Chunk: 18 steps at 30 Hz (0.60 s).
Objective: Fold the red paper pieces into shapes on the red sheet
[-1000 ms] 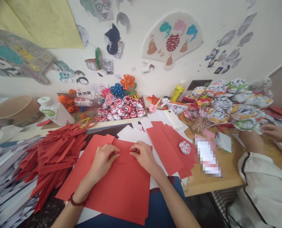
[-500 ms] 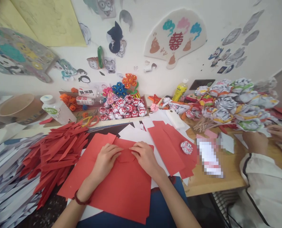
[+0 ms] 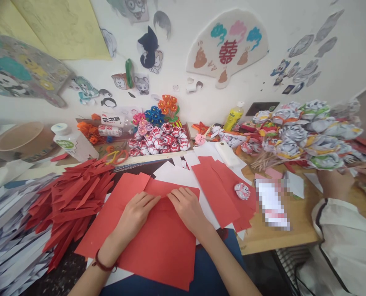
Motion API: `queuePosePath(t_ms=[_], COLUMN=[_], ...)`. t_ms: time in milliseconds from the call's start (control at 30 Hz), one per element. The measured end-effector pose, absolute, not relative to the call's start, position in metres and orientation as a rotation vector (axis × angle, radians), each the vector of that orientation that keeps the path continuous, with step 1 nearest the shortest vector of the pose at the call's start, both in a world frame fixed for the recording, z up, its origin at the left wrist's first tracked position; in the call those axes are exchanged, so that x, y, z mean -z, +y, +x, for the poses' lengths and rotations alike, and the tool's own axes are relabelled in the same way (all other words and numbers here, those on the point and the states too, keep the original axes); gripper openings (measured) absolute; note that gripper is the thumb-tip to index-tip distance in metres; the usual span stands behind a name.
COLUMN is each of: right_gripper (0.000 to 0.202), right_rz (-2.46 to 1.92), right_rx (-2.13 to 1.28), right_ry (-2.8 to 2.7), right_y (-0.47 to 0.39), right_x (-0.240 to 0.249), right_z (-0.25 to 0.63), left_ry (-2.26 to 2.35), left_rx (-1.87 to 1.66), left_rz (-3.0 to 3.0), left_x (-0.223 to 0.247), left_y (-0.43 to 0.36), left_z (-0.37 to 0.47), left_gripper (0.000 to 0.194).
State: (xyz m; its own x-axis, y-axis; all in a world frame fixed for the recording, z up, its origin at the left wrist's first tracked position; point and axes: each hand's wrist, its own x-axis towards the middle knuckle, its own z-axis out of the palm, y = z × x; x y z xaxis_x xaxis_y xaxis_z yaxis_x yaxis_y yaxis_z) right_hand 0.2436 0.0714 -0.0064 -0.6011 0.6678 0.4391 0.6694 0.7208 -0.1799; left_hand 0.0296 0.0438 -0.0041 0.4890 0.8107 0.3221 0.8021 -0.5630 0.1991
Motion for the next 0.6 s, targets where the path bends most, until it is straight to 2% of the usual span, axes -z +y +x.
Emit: queuePosePath(t_ms=[333, 600], right_gripper=[0.034, 0.035], right_rz=[-0.946, -0.916], right_rx=[0.285, 0.384], right_ry=[-2.529, -2.546], right_y=[0.0672, 0.0625], right_x=[0.0094, 0.0098], right_z=[0.2400, 0.2363], left_ry=[1.420, 1.440], left_rx=[-0.391, -0.361], left_rz=[2.953, 2.896], left_x=[0.0055, 0.0039], left_y=[0.0417, 0.0418], left_z=[0.0316, 0.0342], left_gripper=[0.031, 0.030])
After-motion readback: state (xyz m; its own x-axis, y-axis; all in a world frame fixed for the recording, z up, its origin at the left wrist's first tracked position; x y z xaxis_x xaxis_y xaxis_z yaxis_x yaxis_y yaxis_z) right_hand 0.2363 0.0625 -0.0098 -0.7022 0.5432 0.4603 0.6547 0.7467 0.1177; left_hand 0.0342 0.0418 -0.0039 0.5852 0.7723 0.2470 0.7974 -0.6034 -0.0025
